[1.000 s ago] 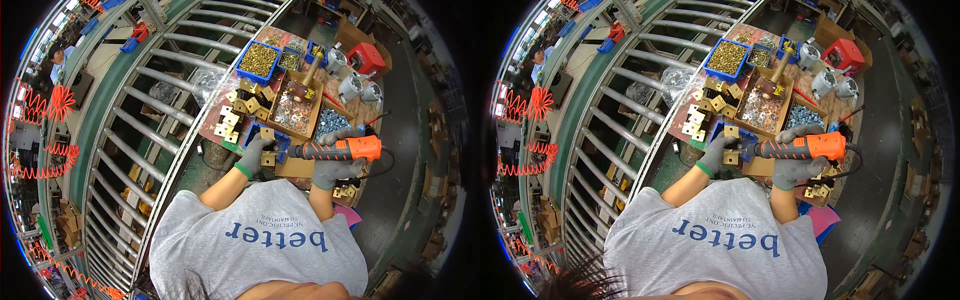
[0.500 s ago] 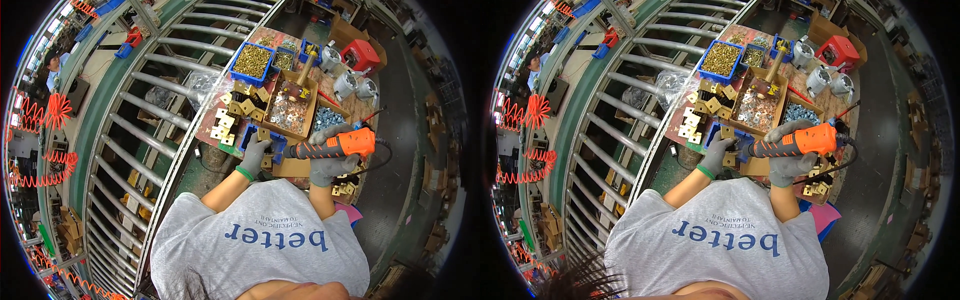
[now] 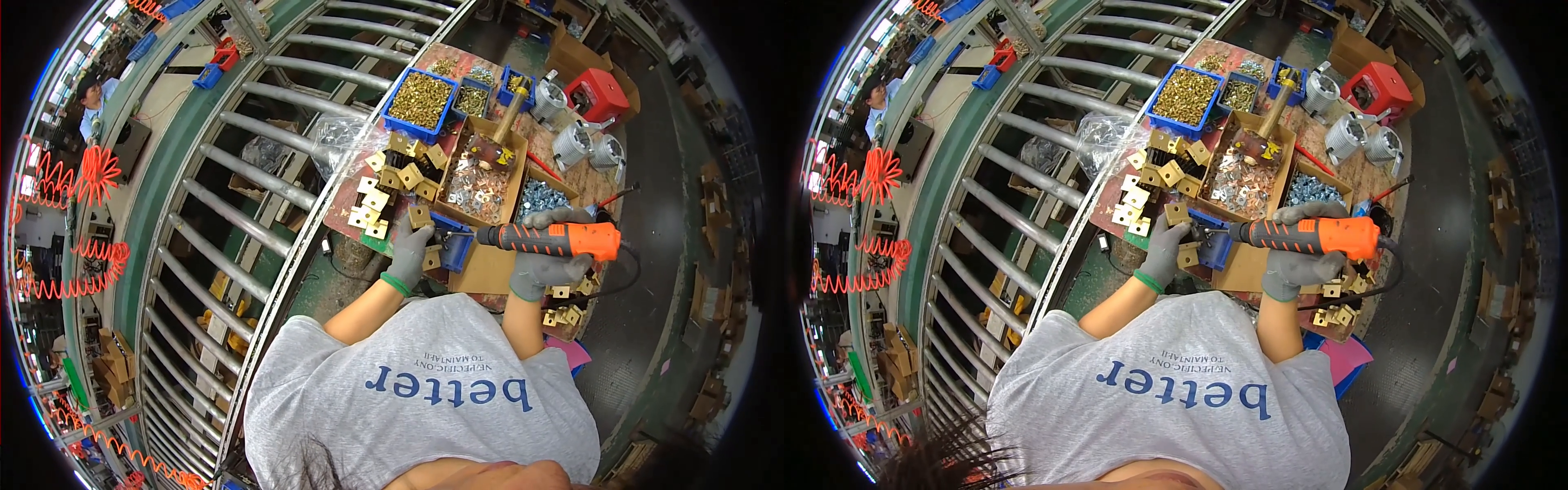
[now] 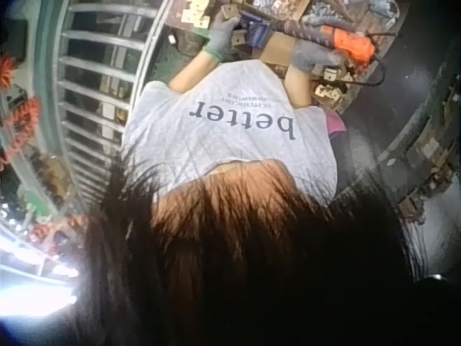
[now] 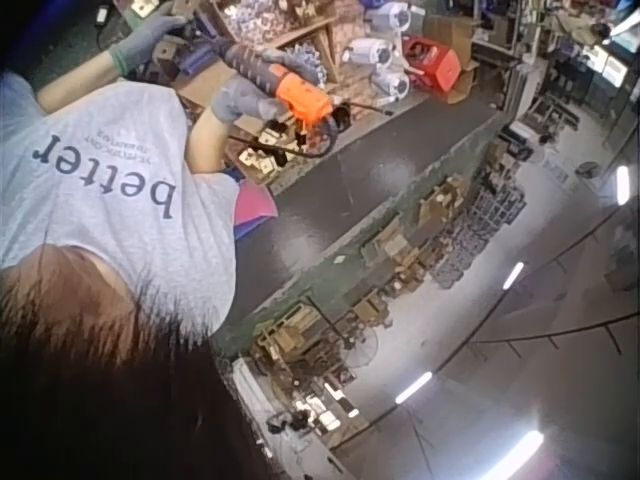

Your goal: Assemble metal components onto a base plate using a power drill and screws on a workshop workbench.

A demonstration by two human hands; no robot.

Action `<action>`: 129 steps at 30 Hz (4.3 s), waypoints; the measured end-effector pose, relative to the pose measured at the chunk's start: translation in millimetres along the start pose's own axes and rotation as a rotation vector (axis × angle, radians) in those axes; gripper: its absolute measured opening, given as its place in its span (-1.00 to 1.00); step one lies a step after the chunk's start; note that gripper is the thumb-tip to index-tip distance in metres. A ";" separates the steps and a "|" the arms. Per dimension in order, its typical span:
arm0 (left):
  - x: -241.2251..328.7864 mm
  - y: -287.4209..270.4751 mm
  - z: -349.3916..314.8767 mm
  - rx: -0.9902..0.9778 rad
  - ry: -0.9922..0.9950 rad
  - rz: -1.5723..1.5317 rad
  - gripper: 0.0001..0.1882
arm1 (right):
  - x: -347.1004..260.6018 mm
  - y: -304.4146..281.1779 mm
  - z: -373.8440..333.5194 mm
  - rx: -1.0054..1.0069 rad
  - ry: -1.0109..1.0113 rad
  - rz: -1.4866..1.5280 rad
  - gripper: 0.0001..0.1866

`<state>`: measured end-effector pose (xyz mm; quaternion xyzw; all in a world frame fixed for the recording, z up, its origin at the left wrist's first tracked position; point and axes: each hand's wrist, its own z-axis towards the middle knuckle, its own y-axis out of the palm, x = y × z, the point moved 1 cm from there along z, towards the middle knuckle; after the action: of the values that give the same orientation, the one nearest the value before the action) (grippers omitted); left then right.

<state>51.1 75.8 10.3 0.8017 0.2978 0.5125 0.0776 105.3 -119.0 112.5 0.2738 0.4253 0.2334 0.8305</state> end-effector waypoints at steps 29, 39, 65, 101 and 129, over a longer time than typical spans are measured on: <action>99.3 1.0 127.4 0.102 0.629 1.492 -0.40 | -63.5 -26.3 -6.1 0.002 -0.102 0.106 -0.29; 68.0 -20.2 147.4 0.177 0.805 1.345 -0.64 | -116.3 -36.4 -14.4 0.048 -0.249 -0.019 -0.28; -172.1 332.3 18.1 -1.320 0.951 1.798 -0.49 | -322.3 -103.4 -119.5 0.401 -0.943 -0.417 -0.27; -50.4 57.6 -52.0 -0.417 -0.476 -0.161 -0.60 | -135.2 -52.4 -16.4 0.051 -0.145 0.204 -0.29; 10.9 -4.1 -54.7 -0.407 -0.223 0.099 -0.66 | -27.5 21.7 -17.0 -0.165 0.086 0.174 -0.20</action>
<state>5.2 75.3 42.3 0.8348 0.1380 0.4734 0.2448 73.2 -115.6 134.3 0.2303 0.4147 0.3503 0.8077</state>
